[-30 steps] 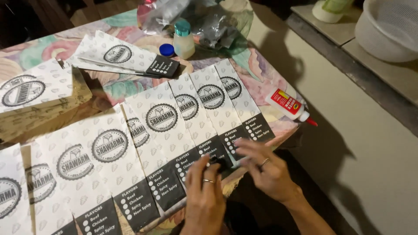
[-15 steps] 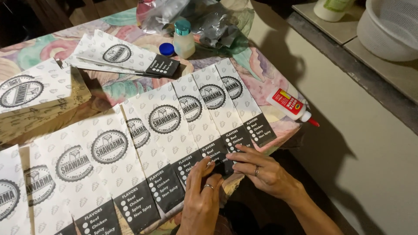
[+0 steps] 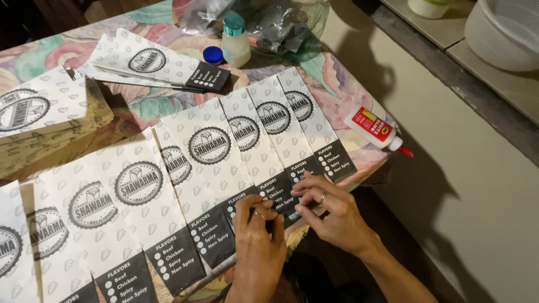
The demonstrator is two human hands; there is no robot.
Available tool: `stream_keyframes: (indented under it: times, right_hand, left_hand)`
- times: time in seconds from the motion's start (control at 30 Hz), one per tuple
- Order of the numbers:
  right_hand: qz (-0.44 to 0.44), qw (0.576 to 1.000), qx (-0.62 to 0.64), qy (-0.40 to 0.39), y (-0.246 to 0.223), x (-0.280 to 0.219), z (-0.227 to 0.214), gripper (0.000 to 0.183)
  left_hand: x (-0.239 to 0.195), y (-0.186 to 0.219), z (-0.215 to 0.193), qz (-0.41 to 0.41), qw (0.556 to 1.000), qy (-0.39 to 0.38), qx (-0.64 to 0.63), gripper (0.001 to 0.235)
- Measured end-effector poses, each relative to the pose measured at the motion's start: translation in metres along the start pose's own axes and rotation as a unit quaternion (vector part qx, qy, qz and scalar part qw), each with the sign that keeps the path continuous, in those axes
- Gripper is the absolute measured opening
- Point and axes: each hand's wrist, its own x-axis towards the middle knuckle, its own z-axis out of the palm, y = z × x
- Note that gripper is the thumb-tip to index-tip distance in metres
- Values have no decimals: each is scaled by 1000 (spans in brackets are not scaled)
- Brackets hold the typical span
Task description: The person assembles printed paper wrappers by folding them and applying glue to secure the edges. They handle multiple wrappers one at a time, using a glue bottle to apply adhesive along the fold lines, then press the edges together to form finished wrappers.
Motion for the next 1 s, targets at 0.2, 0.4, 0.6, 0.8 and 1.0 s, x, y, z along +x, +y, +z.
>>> stream_keyframes:
  times: [0.2, 0.4, 0.6, 0.8, 1.0]
  right_hand:
    - [32, 998, -39, 41, -6, 0, 11, 21]
    - [29, 998, -17, 53, 7, -7, 16, 17]
    - [35, 996, -50, 58, 4, -8, 18, 10]
    - [20, 997, -53, 53, 0, -6, 14, 14]
    - [22, 996, -76, 51, -10, -1, 12, 17]
  left_hand:
    - [3, -1, 0, -36, 999, 20, -36, 20]
    - [3, -10, -6, -53, 997, -30, -52, 27]
    - [2, -3, 1, -62, 997, -20, -31, 18]
    - [0, -6, 11, 5, 999, -13, 51, 28]
    - [-4, 15, -26, 57, 998, -5, -41, 19]
